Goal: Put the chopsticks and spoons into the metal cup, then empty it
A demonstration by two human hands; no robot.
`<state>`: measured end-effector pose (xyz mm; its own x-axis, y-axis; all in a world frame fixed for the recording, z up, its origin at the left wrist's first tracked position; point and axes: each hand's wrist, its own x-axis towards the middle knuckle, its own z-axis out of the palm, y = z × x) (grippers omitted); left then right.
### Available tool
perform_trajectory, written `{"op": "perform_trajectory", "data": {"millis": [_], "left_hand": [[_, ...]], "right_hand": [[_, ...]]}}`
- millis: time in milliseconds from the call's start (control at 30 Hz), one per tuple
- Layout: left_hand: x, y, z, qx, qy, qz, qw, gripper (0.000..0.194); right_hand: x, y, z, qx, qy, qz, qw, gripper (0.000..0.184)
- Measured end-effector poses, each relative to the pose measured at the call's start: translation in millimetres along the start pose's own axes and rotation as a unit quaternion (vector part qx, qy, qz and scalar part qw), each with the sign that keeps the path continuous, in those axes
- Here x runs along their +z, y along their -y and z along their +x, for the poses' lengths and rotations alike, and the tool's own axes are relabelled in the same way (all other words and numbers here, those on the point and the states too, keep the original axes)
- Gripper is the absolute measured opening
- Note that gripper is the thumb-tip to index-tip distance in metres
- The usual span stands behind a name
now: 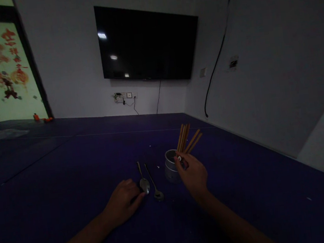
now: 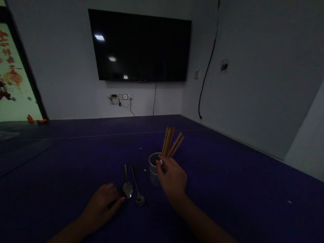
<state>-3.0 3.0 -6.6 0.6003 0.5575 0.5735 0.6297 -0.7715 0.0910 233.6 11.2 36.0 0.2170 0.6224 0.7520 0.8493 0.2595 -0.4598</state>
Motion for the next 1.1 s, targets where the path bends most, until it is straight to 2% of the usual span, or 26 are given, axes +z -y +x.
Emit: {"op": "perform_trajectory", "data": {"millis": [167, 267, 467, 800, 900, 1033, 1100], "left_hand": [[1.7, 1.8, -0.7, -0.002, 0.010, 0.005, 1.000, 0.025], [0.4, 0.8, 0.2, -0.001, 0.013, 0.006, 1.000, 0.026], [-2.0, -2.8, 2.1, 0.001, 0.008, -0.001, 1.000, 0.027], [-0.9, -1.1, 1.5, 0.003, 0.021, -0.016, 1.000, 0.026], [-1.2, -1.1, 1.6, 0.001, 0.023, -0.022, 0.999, 0.026], [-1.6, -1.9, 2.0, 0.004, 0.024, -0.025, 0.999, 0.026], [-1.5, -1.9, 2.0, 0.003, 0.023, -0.026, 0.999, 0.025]], "right_hand": [[0.6, 1.5, -2.0, 0.012, -0.004, -0.010, 1.000, 0.045], [1.0, 2.9, -4.6, -0.005, -0.015, -0.007, 1.000, 0.048], [1.1, 4.1, -9.4, -0.063, -0.037, 0.004, 0.997, 0.043], [1.7, 2.2, -8.3, -0.093, -0.051, -0.012, 0.994, 0.038], [-1.2, 2.3, -10.6, -0.150, -0.057, -0.020, 0.987, 0.032], [-1.3, 9.5, -23.0, -0.268, 0.002, -0.013, 0.963, 0.026], [1.6, 15.6, -31.1, -0.283, 0.060, -0.017, 0.957, 0.029]]}}
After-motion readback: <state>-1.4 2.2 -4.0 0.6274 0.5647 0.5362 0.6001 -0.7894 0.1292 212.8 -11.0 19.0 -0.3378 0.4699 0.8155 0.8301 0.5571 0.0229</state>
